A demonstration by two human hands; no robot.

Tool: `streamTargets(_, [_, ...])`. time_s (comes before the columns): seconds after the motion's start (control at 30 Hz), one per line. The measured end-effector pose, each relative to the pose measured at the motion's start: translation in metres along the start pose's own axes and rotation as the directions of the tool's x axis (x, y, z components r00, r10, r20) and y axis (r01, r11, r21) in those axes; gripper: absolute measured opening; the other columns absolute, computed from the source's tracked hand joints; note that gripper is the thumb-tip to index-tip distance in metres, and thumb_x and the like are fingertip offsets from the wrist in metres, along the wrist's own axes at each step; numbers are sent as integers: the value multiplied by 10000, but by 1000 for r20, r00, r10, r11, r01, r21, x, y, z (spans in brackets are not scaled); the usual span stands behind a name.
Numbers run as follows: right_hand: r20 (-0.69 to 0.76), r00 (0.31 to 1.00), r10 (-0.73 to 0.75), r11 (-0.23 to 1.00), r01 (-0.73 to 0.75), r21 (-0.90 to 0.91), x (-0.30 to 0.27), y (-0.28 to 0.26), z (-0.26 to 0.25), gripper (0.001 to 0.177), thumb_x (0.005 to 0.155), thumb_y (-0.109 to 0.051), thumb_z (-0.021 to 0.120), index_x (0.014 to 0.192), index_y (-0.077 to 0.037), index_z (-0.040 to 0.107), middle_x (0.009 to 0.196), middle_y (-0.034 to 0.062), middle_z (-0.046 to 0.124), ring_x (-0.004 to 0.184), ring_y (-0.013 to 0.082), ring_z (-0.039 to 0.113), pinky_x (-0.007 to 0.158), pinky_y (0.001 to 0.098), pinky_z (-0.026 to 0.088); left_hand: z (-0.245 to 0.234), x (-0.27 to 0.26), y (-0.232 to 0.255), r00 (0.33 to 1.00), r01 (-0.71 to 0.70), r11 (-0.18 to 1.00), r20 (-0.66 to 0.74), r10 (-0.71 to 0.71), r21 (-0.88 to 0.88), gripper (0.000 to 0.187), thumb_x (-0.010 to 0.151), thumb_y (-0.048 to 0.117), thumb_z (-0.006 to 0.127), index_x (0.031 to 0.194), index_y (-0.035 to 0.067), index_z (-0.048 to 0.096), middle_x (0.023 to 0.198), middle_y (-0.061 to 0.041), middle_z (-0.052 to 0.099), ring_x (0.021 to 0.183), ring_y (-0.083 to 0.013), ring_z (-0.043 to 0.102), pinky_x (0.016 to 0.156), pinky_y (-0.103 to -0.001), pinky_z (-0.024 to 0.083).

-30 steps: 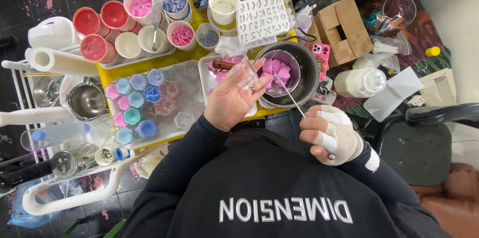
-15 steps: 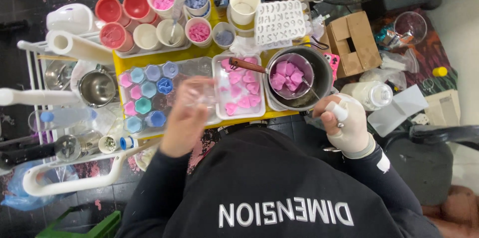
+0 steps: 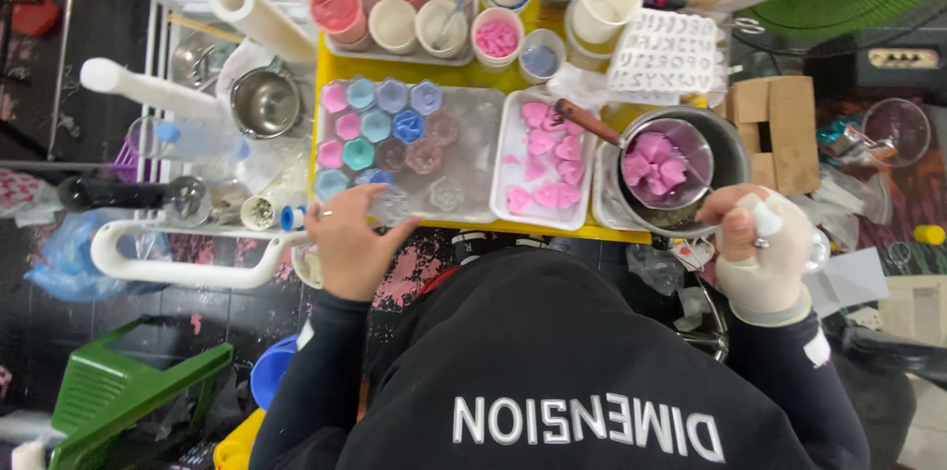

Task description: Assembling decorative wax elements by threading pink wax pieces onto a metal stick for a candle.

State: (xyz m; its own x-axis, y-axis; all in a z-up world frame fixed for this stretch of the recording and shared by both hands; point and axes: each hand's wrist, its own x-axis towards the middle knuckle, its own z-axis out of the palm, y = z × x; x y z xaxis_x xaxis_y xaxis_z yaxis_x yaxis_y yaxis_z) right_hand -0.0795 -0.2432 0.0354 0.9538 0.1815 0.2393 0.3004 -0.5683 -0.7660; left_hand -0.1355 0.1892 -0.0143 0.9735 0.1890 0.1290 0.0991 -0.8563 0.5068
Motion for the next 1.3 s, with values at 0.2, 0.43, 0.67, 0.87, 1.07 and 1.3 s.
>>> streamTargets(0.2, [-12,999,-42,998,41,-52,0,-11,5,567,1201,-437,451,884,-7,643,804,67,640,695,156,598,677,281,452,29,-5,-19,992,-112,975,84,97,191,587,676,385,920,1166,160,687,1164,-28,676,1382,-316,479,1115,-664,169])
streamTargets(0.43, [-34,999,24,995,-27,-101,-13,-6,9,605,1204,-470,448,888,1,658,787,64,638,687,149,592,664,273,433,45,4,-25,989,-142,924,82,120,356,516,645,420,913,1034,165,690,1566,-91,360,1563,-405,94,1142,-752,45])
streamTargets(0.67, [-136,990,37,993,-52,-106,-24,-10,13,666,1213,-539,410,885,-12,653,793,50,627,676,136,548,668,270,402,68,5,-36,988,-151,929,50,143,338,555,755,586,840,973,112,648,1617,-117,265,1551,-432,-36,1107,-786,-51])
streamTargets(0.87, [-198,980,9,993,-32,-115,-37,-9,25,689,1236,-564,405,907,-11,652,831,50,637,730,145,563,713,270,408,78,5,-50,982,-180,921,124,145,346,570,781,600,812,965,90,637,1614,-149,247,1539,-463,-54,1087,-802,-72])
streamTargets(1.07, [-264,964,-20,997,1,-74,-43,-3,34,685,1243,-563,431,918,2,642,839,64,644,764,152,596,715,252,415,47,10,-55,958,-269,902,-4,287,337,536,843,624,724,1093,152,688,1546,-131,353,1535,-432,85,1097,-759,-43])
streamTargets(1.3, [-335,942,-26,999,10,-49,-53,1,43,667,1217,-545,422,927,15,639,859,75,657,758,154,568,723,240,402,-6,52,-163,997,-65,970,-21,72,233,365,1001,217,638,1366,219,629,1345,-12,662,1262,-188,580,1032,-478,272])
